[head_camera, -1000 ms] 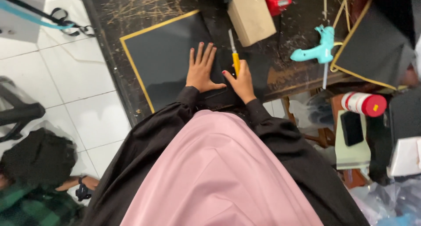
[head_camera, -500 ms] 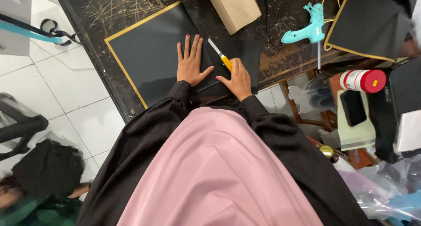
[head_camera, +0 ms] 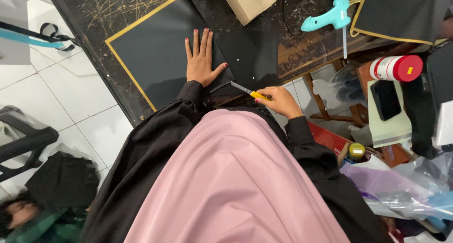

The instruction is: The person wraps a cardboard base in black paper and secures it with tape to form a floral bouquet.

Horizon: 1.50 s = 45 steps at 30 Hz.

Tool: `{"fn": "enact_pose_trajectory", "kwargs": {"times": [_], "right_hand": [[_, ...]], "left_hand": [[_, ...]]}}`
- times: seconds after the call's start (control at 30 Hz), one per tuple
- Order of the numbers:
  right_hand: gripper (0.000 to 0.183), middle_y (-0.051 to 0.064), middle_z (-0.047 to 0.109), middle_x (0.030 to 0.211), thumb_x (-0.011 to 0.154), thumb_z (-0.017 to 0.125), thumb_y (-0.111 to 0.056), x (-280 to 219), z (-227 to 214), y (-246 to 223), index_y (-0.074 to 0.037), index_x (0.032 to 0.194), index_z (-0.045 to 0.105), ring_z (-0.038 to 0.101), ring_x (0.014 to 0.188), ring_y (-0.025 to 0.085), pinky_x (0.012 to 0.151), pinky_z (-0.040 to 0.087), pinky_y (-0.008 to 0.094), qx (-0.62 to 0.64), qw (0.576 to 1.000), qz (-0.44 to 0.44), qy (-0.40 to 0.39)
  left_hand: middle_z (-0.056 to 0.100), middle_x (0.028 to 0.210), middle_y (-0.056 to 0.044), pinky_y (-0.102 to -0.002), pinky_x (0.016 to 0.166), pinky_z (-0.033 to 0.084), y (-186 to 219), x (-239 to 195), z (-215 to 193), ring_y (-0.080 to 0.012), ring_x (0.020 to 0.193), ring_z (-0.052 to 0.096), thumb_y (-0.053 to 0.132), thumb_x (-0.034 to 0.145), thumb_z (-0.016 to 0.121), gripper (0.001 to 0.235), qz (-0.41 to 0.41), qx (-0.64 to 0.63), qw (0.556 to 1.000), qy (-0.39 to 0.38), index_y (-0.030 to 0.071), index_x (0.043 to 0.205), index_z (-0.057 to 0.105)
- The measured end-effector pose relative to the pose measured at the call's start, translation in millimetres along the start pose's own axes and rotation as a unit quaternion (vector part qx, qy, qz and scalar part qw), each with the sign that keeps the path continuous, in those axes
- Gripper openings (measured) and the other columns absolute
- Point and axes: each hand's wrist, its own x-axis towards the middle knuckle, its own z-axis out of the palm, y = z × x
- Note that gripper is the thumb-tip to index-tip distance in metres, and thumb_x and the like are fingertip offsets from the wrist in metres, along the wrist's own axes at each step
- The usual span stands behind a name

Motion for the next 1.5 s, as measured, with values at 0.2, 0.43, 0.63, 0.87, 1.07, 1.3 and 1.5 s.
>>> {"fn": "enact_pose_trajectory", "kwargs": {"times": [0.2, 0.43, 0.63, 0.87, 1.07, 1.3, 1.5], "right_hand": [[0.038, 0.009, 0.084, 0.104, 0.096, 0.079, -0.034, 4.3, 12.9, 11.1, -0.013, 0.127, 0.082, 0.075, 0.081, 0.028, 0.065, 0.047, 0.042, -0.086, 0.995, 0.021, -0.035], [0.034, 0.009, 0.083, 0.097, 0.098, 0.076, -0.036, 10.6, 14.8, 4.9, -0.014, 0.122, 0.084, 0.073, 0.08, 0.031, 0.065, 0.047, 0.045, -0.115, 0.993, 0.017, -0.016], [0.028, 0.008, 0.083, 0.098, 0.097, 0.077, -0.034, 19.7, 30.0, 3.8, -0.015, 0.116, 0.084, 0.075, 0.088, 0.031, 0.069, 0.048, 0.047, -0.115, 0.993, -0.007, 0.018], [0.055, 0.009, 0.062, 0.098, 0.099, 0.081, -0.028, 26.2, 60.6, 4.5, -0.015, 0.148, 0.059, 0.067, 0.084, 0.031, 0.077, 0.053, 0.044, -0.094, 0.982, -0.128, 0.1], [0.054, 0.004, 0.052, 0.091, 0.102, 0.08, -0.026, 38.1, 81.6, 23.0, -0.022, 0.153, 0.061, 0.06, 0.06, 0.023, 0.058, 0.057, 0.04, -0.222, 0.934, -0.209, 0.189], [0.036, 0.007, 0.051, 0.098, 0.104, 0.074, -0.013, 35.6, 78.0, 17.9, -0.015, 0.139, 0.07, 0.058, 0.063, 0.026, 0.057, 0.052, 0.042, -0.148, 0.936, -0.227, 0.226], [0.031, 0.006, 0.049, 0.1, 0.104, 0.073, -0.011, 34.2, 71.2, 8.8, -0.013, 0.135, 0.071, 0.052, 0.058, 0.024, 0.05, 0.049, 0.038, -0.17, 0.925, -0.236, 0.242]], "left_hand": [[0.006, 0.182, -0.012, -0.066, 0.134, 0.002, -2.2, -0.6, 5.6, -0.0397, 0.166, -0.002, 0.084, 0.108, 0.032, 0.107, 0.003, -0.005, 1.0, 0.007, 0.003, 0.176, 0.013], [0.006, 0.182, -0.012, -0.066, 0.134, 0.002, -2.3, 1.7, 3.4, -0.0407, 0.166, -0.001, 0.083, 0.108, 0.031, 0.107, 0.01, -0.014, 1.0, 0.014, 0.003, 0.176, 0.014], [0.007, 0.182, -0.013, -0.066, 0.134, 0.004, -1.6, -0.7, 2.1, -0.0409, 0.166, 0.0, 0.083, 0.108, 0.032, 0.106, 0.007, -0.001, 1.0, 0.009, 0.002, 0.176, 0.014], [0.007, 0.182, -0.013, -0.066, 0.133, 0.004, 1.1, -0.5, -1.4, -0.0404, 0.166, 0.0, 0.083, 0.107, 0.031, 0.107, 0.006, 0.008, 1.0, 0.003, 0.002, 0.176, 0.014], [0.008, 0.182, -0.013, -0.066, 0.133, 0.005, 0.5, -0.6, 0.4, -0.0411, 0.165, 0.001, 0.083, 0.108, 0.033, 0.108, 0.007, 0.013, 1.0, 0.01, 0.001, 0.175, 0.015], [0.01, 0.182, -0.014, -0.067, 0.133, 0.006, 1.0, -0.4, 1.1, -0.0417, 0.165, 0.002, 0.083, 0.108, 0.04, 0.109, 0.009, 0.021, 1.0, 0.017, 0.001, 0.175, 0.016], [0.009, 0.182, -0.013, -0.067, 0.133, 0.005, 1.7, 0.3, -1.2, -0.0405, 0.165, 0.001, 0.083, 0.106, 0.042, 0.11, 0.002, 0.005, 1.0, 0.008, 0.001, 0.175, 0.016]]}}
